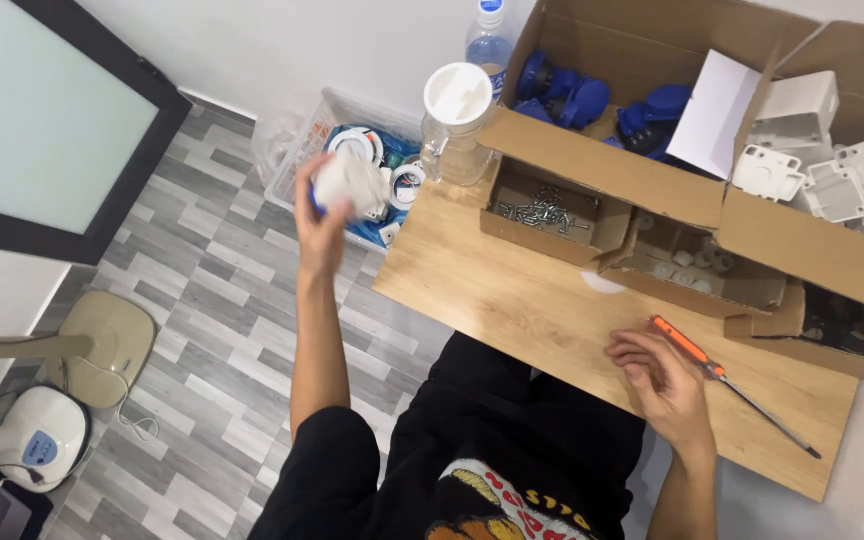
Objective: The person assembles a blue electrical component with a white plastic cover and secures it with screws using an orange screwdriver. They retrieve parts from a cardboard box, fit the cover, and tighten multiple screws on the assembled unit.
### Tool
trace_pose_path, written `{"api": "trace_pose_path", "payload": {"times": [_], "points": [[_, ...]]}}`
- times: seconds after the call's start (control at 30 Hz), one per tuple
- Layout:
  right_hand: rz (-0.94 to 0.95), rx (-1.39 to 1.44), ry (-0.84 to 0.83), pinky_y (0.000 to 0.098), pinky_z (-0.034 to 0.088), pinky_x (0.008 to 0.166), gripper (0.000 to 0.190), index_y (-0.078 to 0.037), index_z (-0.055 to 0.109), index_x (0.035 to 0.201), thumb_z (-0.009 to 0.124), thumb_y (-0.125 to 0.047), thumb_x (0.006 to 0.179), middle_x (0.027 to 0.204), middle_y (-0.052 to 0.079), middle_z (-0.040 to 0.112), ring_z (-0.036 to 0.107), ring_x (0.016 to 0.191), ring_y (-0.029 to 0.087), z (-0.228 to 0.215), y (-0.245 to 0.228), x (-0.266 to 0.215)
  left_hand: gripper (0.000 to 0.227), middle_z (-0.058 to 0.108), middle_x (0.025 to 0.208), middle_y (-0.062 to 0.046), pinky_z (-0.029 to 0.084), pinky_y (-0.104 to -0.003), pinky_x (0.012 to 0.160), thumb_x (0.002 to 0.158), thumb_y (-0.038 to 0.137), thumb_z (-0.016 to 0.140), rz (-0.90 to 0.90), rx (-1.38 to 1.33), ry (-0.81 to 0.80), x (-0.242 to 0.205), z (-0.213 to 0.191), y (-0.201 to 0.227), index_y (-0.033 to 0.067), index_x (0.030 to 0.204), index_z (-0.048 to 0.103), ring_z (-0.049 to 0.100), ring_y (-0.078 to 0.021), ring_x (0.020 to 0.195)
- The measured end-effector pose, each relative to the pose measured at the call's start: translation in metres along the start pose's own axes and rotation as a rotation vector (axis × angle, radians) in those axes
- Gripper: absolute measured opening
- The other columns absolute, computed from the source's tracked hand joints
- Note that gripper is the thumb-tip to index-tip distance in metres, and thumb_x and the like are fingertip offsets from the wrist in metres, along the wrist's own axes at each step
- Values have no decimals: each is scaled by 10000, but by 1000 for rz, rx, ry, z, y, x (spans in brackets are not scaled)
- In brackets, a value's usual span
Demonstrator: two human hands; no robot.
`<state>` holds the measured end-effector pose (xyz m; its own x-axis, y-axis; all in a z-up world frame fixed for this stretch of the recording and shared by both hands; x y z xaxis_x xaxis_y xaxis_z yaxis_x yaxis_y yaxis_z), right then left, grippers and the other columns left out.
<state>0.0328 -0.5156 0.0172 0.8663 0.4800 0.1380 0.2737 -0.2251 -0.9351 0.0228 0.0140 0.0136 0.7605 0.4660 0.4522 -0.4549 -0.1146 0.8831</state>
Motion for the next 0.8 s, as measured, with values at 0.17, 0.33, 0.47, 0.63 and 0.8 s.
{"api": "trace_pose_path", "payload": {"times": [0.17, 0.33, 0.47, 0.63, 0.8], "points": [[-41, -73, 8, 318, 667, 1014, 305, 34, 708, 1318, 665, -94, 1045, 1235, 156, 778, 803, 1046, 234, 3, -2, 1, 491, 692, 1260, -52, 569, -302, 837, 970, 466, 774, -420, 463, 246, 36, -48, -107, 215, 1364, 624, 675, -161, 1053], [-42, -67, 28, 305, 664, 1000, 279, 43, 724, 1280, 688, -67, 1026, 1216, 156, 780, 800, 1036, 225, 4, -5, 5, 586, 773, 1263, -91, 519, -424, 1031, 829, 521, 875, -585, 906, 157, 18, -87, -232, 238, 1304, 677, 727, -310, 1164], [-48, -82, 22, 299, 658, 1008, 259, 39, 727, 1262, 690, -65, 1028, 1197, 151, 780, 798, 1023, 212, 4, -5, 2, 595, 676, 1333, -177, 516, -584, 1025, 847, 474, 841, -648, 1192, -71, -4, -70, -246, 313, 1393, 666, 646, -448, 1242], [-50, -57, 26, 293, 646, 1010, 242, 46, 731, 1248, 687, -49, 1029, 1151, 148, 778, 789, 1018, 206, 4, -3, 5, 581, 676, 1347, -176, 530, -604, 981, 817, 407, 848, -538, 1262, -301, -18, -61, -268, 293, 1374, 724, 667, -462, 1212], [2, -115, 39, 272, 640, 963, 237, -10, 765, 1231, 717, -102, 1018, 1086, 103, 805, 794, 987, 180, 4, -10, 5, 736, 676, 1307, -184, 498, -480, 1061, 828, 368, 889, -406, 1005, -249, -21, -60, -284, 165, 1488, 636, 657, -385, 1226]]}}
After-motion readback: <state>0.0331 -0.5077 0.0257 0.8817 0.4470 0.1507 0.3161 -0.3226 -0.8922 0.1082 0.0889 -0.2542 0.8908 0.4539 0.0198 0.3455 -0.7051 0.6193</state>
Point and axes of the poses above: each hand's wrist, its own x-axis towards the middle knuckle, its own z-axis out of the palm, y = z × x, the point moved 3 cm from there along x, towards the middle knuckle
